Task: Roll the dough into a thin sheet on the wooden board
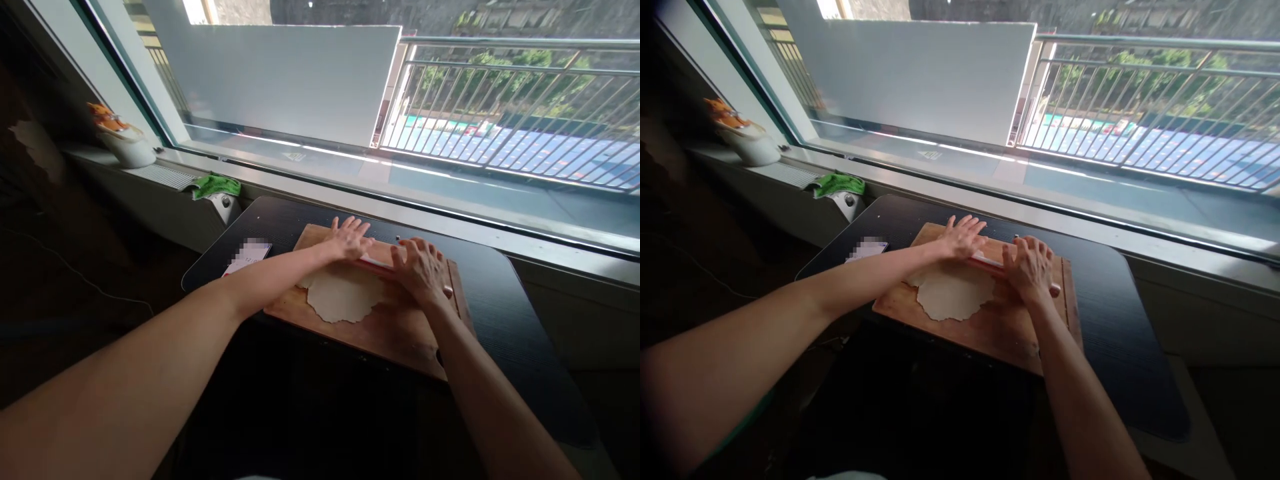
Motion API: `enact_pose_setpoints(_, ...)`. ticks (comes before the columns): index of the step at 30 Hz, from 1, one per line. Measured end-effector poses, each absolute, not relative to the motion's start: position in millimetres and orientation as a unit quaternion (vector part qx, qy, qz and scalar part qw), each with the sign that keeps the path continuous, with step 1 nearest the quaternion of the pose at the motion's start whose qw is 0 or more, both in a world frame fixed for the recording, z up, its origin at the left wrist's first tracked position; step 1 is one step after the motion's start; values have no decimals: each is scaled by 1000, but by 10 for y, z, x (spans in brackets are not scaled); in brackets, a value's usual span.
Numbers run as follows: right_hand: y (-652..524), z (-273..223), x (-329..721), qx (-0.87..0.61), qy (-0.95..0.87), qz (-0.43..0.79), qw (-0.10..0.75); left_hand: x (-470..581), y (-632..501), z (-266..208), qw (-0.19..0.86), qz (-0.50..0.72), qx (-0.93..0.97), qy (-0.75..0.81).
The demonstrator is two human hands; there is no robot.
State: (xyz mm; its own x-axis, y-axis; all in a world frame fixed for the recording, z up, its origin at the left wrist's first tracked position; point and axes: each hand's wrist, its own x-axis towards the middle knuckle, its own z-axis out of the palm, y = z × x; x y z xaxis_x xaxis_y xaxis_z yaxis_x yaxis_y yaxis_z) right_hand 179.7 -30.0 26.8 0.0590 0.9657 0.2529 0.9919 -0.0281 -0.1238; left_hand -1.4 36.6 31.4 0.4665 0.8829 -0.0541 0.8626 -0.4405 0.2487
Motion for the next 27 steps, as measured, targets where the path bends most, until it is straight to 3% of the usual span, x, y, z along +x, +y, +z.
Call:
enact_pose_setpoints(4, -296, 263, 1831, -739, -669, 48, 56, -29, 348, 299, 144, 16, 837, 528)
enact_pose_setpoints(9, -500, 161, 1895, -679, -733, 15, 39, -237, 21, 229, 94, 36, 902, 419)
enact_pose_setpoints(13, -124, 294, 1904, -739, -671, 61, 16, -117, 363, 330, 68, 72, 859, 503)
enact_pose_setpoints(18, -306, 297, 1892, -727, -684, 69, 2, -211, 183, 317, 127, 18, 865, 486)
enact_pose_setpoints(22, -510, 181, 1950, -676, -736, 35, 16, -310, -23, 266, 97, 26, 905, 414)
enact_pose_setpoints(27, 27, 260, 2001, -732, -677, 55, 45, -120, 450, 361, 73, 10, 870, 488)
